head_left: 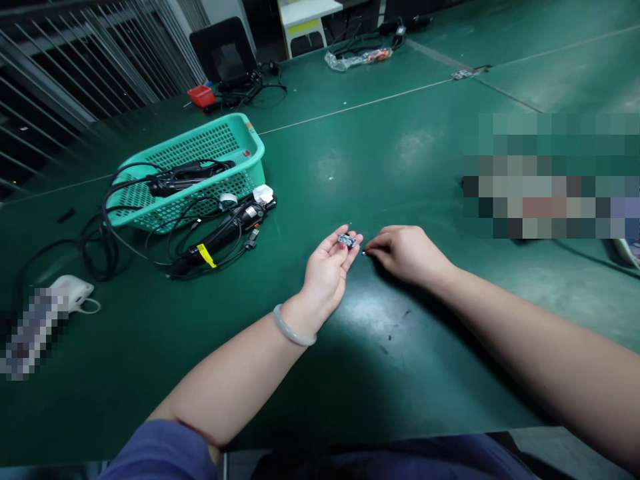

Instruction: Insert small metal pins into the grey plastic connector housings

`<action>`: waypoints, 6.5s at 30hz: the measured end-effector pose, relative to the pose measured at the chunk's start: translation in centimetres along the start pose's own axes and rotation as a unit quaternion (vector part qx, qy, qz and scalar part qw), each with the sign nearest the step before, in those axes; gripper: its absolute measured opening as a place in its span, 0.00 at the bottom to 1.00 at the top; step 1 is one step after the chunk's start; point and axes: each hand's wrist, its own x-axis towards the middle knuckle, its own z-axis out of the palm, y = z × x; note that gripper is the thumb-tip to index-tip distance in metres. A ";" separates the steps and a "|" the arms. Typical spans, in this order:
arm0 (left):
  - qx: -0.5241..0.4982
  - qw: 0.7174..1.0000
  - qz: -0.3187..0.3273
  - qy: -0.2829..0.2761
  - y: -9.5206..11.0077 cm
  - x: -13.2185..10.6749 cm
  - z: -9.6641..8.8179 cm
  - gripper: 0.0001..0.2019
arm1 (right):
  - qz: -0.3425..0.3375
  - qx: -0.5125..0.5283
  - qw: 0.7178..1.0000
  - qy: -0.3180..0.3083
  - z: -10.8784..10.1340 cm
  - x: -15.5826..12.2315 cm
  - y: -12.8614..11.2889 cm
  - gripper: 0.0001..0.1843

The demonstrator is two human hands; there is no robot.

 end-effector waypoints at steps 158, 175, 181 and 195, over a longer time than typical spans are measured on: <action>0.157 0.979 0.036 -0.127 0.2 1.0 -2.0 0.15 | -0.042 0.108 0.981 0.158 0.4 -1.2 -1.9 0.07; 0.179 0.973 0.067 -0.133 0.2 0.8 -2.1 0.19 | 0.117 0.354 0.918 0.132 0.4 -0.8 -1.5 0.08; 0.220 0.963 0.078 -0.135 0.2 0.8 -2.1 0.21 | 0.157 0.399 0.898 0.099 -0.1 -0.7 -1.8 0.16; 0.222 0.961 0.082 -0.144 0.2 0.6 -2.1 0.18 | 0.161 0.402 0.899 0.066 0.1 -0.7 -1.8 0.15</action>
